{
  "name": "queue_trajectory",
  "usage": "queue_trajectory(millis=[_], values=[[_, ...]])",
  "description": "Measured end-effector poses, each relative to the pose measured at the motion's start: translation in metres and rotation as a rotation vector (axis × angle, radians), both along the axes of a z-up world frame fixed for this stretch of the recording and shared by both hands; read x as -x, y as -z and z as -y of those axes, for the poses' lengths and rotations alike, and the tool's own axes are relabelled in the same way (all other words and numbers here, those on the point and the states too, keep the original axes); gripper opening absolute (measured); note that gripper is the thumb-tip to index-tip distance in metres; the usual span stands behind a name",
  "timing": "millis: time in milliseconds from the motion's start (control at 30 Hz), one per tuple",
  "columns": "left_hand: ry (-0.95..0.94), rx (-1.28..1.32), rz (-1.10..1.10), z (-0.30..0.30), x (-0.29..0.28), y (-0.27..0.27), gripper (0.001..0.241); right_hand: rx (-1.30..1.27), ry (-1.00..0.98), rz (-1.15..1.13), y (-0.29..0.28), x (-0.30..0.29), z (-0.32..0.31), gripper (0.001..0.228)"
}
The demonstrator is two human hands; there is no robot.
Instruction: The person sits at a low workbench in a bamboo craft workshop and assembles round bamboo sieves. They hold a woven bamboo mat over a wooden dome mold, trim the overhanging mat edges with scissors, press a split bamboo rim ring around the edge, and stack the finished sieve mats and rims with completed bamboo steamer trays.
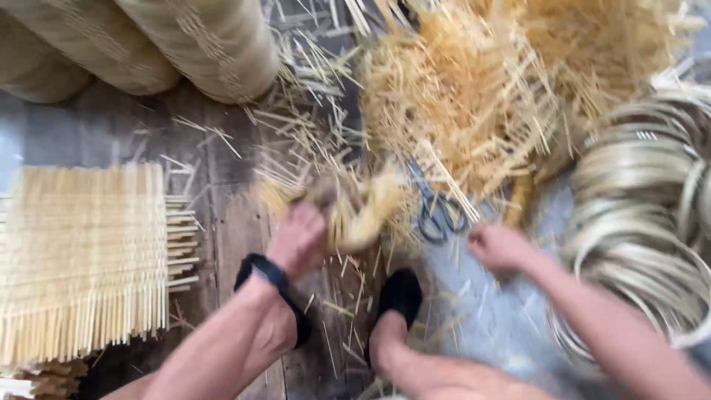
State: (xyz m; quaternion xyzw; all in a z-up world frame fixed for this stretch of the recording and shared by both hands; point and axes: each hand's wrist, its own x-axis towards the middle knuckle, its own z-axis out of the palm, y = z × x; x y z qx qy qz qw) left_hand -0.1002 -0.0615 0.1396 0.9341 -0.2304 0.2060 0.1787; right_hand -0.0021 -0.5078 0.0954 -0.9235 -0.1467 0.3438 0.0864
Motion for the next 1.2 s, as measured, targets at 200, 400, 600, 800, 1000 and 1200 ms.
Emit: queue_trajectory(millis=[200, 400, 600, 800, 1000, 1200], values=[[-0.222, -0.22, -0.767, -0.016, 0.09, 0.092, 0.029, -0.188, 0.094, 0.445, 0.164, 0.032, 0.003, 0.062], [-0.781, 0.643, -0.688, 0.064, 0.007, 0.024, 0.098, -0.066, 0.31, 0.266, 0.14, 0.007, -0.05, 0.069], [-0.912, 0.175, -0.724, 0.067, -0.016, 0.054, 0.095, -0.429, 0.595, -0.296, 0.165, 0.03, -0.024, 0.043], [-0.449, 0.204, -0.575, 0.065, -0.027, 0.02, 0.087, -0.475, 0.741, -0.256, 0.076, 0.061, -0.057, 0.03], [-0.117, -0.164, -0.716, 0.039, -0.034, 0.042, 0.095, -0.8, 0.755, -0.084, -0.004, 0.057, -0.098, 0.027], [-0.528, 0.212, -0.658, 0.048, 0.0, 0.057, 0.099, -1.193, 0.811, -0.149, 0.002, 0.054, -0.186, 0.028]])
